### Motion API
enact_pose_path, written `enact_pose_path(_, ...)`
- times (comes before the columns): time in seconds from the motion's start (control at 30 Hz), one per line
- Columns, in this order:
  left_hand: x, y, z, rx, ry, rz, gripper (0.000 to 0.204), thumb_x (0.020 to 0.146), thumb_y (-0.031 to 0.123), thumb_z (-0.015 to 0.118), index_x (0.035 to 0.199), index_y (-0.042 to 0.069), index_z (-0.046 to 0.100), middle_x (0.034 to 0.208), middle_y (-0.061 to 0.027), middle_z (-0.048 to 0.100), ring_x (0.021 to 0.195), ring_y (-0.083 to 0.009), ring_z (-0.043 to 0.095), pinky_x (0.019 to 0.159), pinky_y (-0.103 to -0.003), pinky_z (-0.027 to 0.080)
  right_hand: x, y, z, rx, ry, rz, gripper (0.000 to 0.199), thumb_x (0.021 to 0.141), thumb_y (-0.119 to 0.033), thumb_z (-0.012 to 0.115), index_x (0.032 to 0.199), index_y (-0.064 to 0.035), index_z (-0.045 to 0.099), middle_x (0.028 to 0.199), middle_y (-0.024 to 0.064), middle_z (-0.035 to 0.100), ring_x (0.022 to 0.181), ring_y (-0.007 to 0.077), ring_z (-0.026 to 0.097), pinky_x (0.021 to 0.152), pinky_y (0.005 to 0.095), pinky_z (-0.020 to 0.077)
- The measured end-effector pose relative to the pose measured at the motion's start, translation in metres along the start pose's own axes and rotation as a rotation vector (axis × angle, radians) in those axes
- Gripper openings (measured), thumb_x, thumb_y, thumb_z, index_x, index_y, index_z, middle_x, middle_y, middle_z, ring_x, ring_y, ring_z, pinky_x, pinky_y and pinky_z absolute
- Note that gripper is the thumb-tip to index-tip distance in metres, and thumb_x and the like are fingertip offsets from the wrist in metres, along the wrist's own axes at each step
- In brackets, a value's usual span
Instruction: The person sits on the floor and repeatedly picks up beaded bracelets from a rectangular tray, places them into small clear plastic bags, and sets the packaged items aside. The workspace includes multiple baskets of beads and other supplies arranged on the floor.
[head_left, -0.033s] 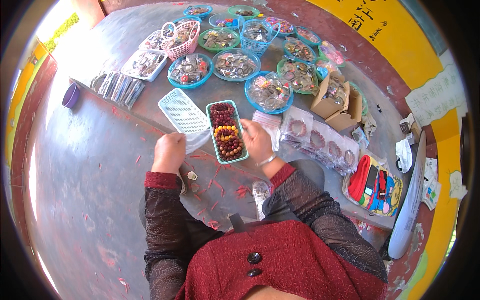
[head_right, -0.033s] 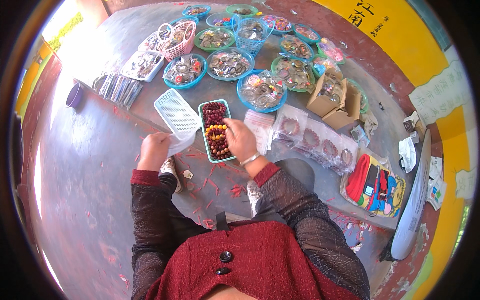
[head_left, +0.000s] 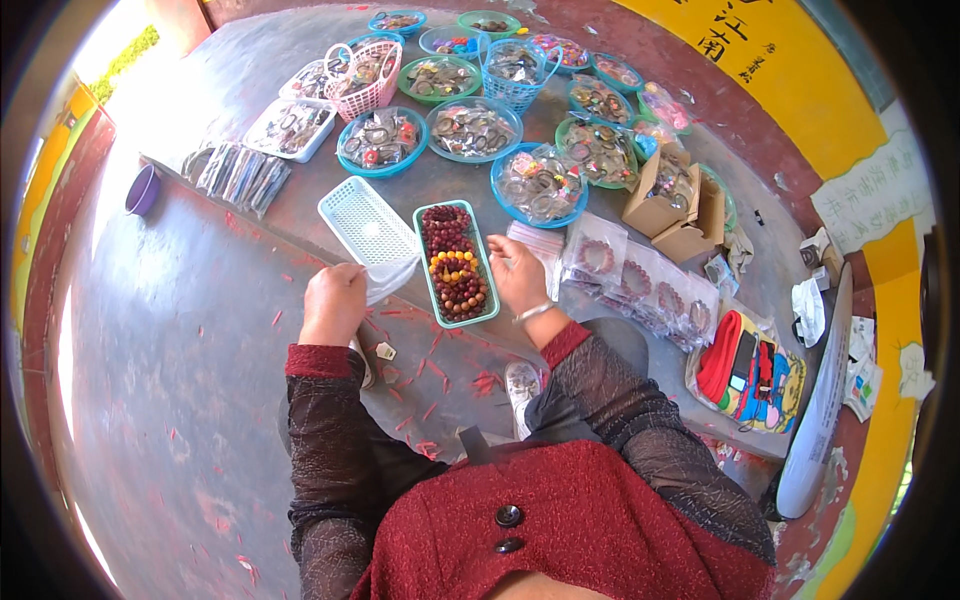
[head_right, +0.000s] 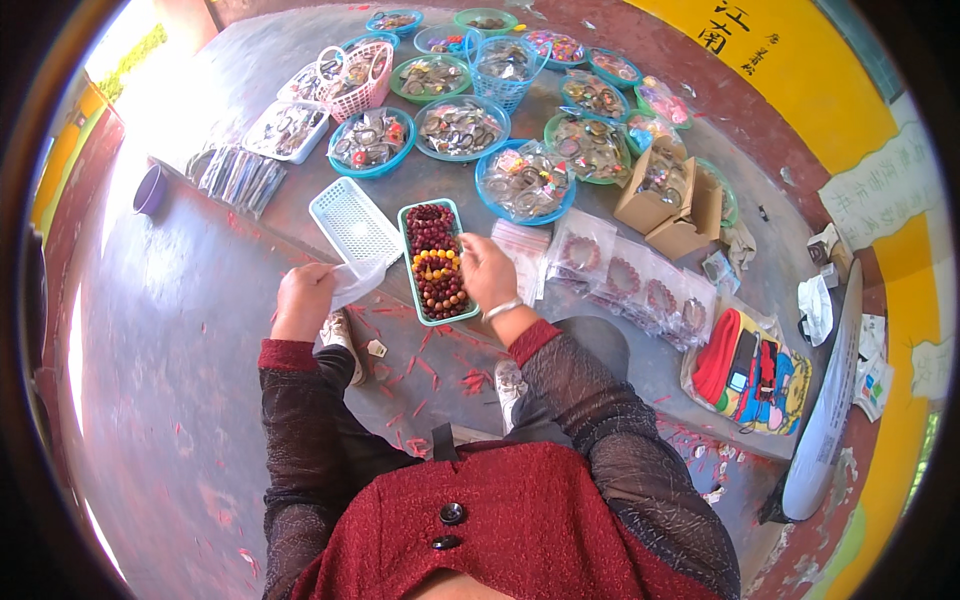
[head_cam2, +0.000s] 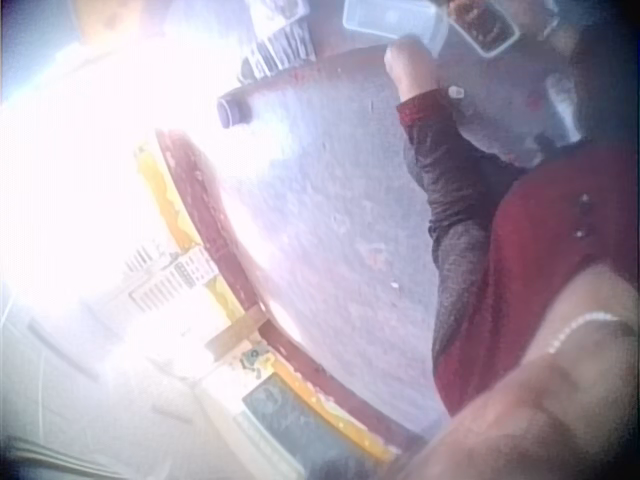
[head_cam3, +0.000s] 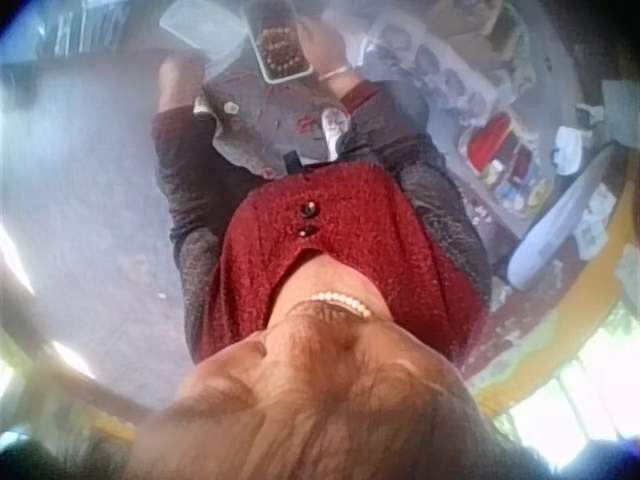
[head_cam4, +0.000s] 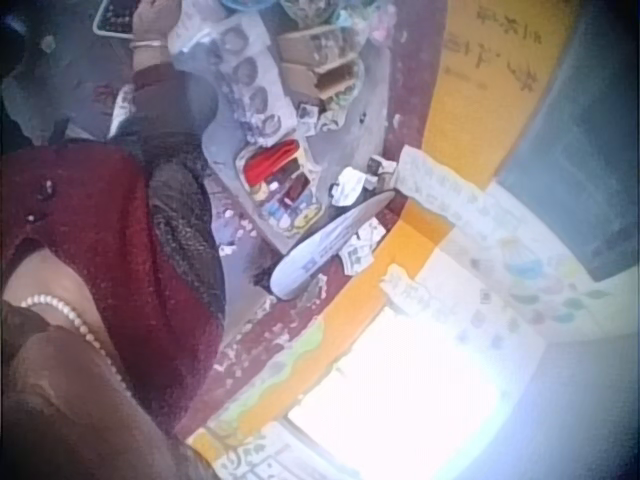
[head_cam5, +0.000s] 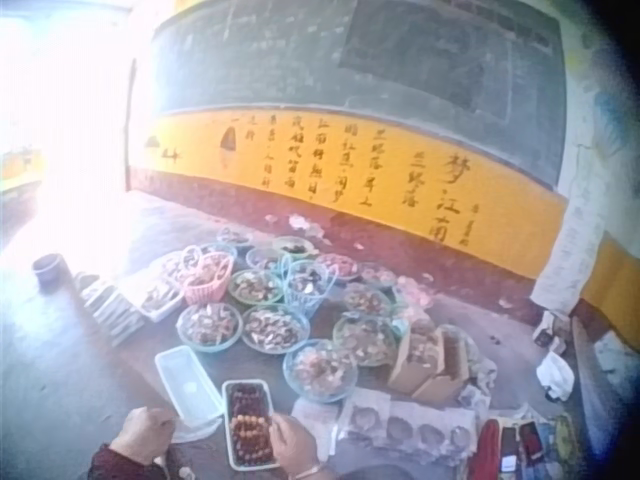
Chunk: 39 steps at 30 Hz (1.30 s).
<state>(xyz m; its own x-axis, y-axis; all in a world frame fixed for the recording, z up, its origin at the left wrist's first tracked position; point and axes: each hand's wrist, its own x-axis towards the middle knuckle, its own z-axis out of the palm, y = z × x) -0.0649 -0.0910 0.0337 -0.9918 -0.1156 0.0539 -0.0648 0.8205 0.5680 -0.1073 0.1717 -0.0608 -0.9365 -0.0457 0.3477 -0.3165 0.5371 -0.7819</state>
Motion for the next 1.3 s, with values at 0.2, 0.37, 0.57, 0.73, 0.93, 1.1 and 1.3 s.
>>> enact_pose_path(0.2,-0.002,-0.008,-0.010,-0.014,0.038,-0.011,0.023,0.078,0.017,0.048,0.084,0.004,0.066,0.080,-0.0186,0.062,0.080,-0.0357,0.059,0.072,-0.041,0.046,0.008,0.061,0.044,0.076,-0.306,0.764,0.027,0.071,-0.012,0.060,0.096,-0.0027,0.062,0.088,0.0147,0.065,0.074,0.0234,0.064,0.069,0.0322,0.0499)
enact_pose_path(0.37,0.000,-0.009,-0.003,-0.033,0.017,-0.014,0.023,0.079,0.019,0.049,0.081,0.003,0.065,0.078,-0.0193,0.061,0.079,-0.0365,0.058,0.072,-0.042,0.046,-0.002,0.074,0.072,-0.328,-0.387,0.588,0.035,0.070,-0.024,0.065,0.100,-0.0059,0.062,0.085,0.0125,0.065,0.072,0.0218,0.064,0.068,0.0325,0.0494)
enact_pose_path(0.57,-0.002,-0.009,0.001,-0.017,0.003,0.031,0.023,0.079,0.019,0.048,0.082,0.003,0.064,0.079,-0.0203,0.060,0.081,-0.0372,0.057,0.073,-0.043,0.045,0.002,0.070,0.080,-0.400,-0.435,0.651,0.034,0.066,-0.027,0.065,0.093,-0.0060,0.061,0.086,0.0130,0.065,0.082,0.0265,0.062,0.073,0.0348,0.0479)
enact_pose_path(0.73,0.000,-0.005,0.008,-0.006,-0.045,-0.012,0.023,0.079,0.018,0.048,0.082,0.003,0.064,0.079,-0.0208,0.060,0.080,-0.0375,0.057,0.073,-0.043,0.045,0.006,0.055,0.077,-0.328,-0.256,0.590,0.027,0.064,-0.023,0.064,0.083,-0.0050,0.059,0.081,0.0137,0.064,0.077,0.0288,0.062,0.072,0.0354,0.0480)
enact_pose_path(0.93,0.005,-0.001,0.018,0.030,-0.105,-0.010,0.021,0.078,0.016,0.049,0.081,0.002,0.064,0.076,-0.0201,0.060,0.078,-0.0365,0.058,0.071,-0.042,0.046,0.021,0.043,0.051,-0.192,-0.224,0.261,0.022,0.069,-0.019,0.059,0.087,-0.0064,0.061,0.081,0.0145,0.064,0.078,0.0306,0.062,0.071,0.0380,0.0483)
enact_pose_path(1.1,0.001,0.008,0.026,0.059,-0.204,0.005,0.019,0.076,0.015,0.049,0.077,0.002,0.063,0.075,-0.0200,0.060,0.077,-0.0365,0.058,0.070,-0.043,0.046,0.036,0.004,-0.007,0.043,-0.381,0.104,0.021,0.076,-0.013,0.057,0.094,-0.0036,0.063,0.081,0.0143,0.065,0.077,0.0209,0.064,0.067,0.0294,0.0496)
enact_pose_path(1.3,-0.002,0.000,0.055,0.034,-0.231,0.105,0.019,0.076,0.014,0.048,0.074,0.002,0.063,0.072,-0.0203,0.060,0.072,-0.0371,0.058,0.069,-0.044,0.047,0.037,-0.057,-0.070,0.425,-0.437,0.129,0.020,0.079,0.001,0.057,0.098,0.0030,0.061,0.089,0.0077,0.063,0.078,0.0139,0.061,0.070,0.0257,0.0479)
